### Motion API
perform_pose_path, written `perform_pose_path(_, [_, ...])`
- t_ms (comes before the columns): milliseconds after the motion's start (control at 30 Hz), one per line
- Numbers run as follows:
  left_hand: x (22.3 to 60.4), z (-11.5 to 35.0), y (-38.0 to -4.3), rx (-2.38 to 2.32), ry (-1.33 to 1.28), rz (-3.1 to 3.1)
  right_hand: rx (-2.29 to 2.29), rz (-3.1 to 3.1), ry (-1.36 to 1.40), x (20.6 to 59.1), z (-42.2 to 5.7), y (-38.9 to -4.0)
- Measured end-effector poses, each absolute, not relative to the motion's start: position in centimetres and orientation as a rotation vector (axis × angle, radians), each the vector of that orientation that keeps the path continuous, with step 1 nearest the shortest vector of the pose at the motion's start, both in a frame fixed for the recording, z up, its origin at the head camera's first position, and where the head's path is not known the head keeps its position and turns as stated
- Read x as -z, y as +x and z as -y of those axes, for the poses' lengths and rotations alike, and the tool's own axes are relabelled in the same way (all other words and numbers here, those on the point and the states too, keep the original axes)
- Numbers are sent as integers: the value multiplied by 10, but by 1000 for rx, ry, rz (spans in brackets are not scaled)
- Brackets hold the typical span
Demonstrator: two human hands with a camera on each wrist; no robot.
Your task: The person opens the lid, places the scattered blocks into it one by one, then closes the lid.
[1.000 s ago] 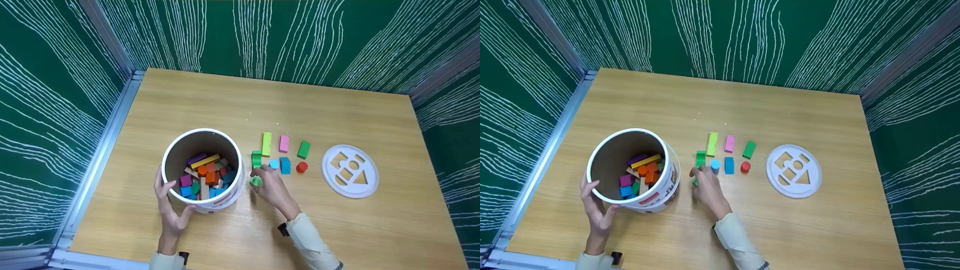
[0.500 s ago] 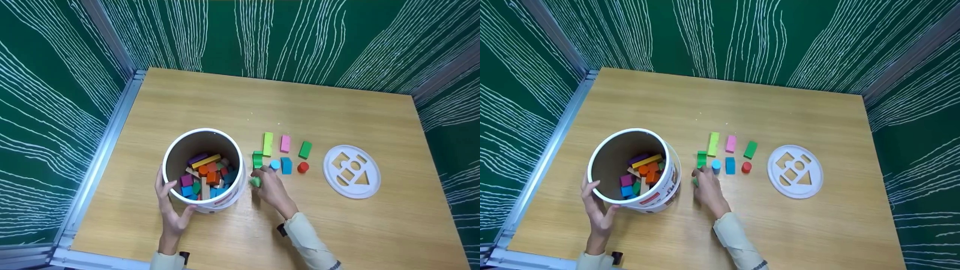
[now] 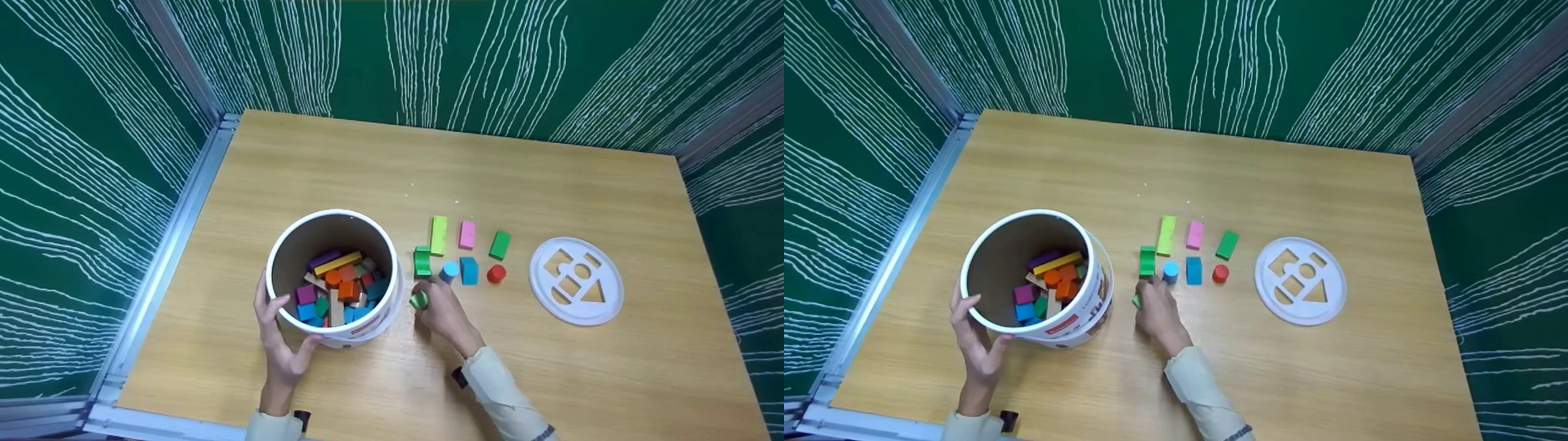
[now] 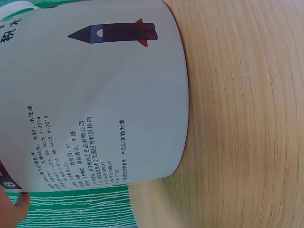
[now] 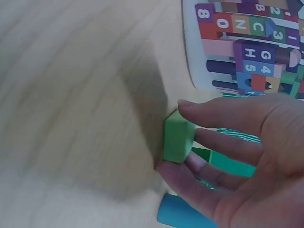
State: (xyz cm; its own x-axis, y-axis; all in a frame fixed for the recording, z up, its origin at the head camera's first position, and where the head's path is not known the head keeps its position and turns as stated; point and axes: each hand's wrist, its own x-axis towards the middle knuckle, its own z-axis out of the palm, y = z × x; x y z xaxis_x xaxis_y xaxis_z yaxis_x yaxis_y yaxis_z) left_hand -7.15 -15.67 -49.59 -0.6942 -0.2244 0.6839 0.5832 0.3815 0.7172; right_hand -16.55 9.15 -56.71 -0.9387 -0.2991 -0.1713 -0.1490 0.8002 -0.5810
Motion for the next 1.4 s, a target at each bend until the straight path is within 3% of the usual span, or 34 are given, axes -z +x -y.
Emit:
perform_pose_path(433, [496,156,-72,1396,-318,1901,924,-2699,-309,569,-96,-165])
perform_pose_path(1400, [493,155,-69,1414,-296,1912,1081,-2751,-324,526,-106,-163])
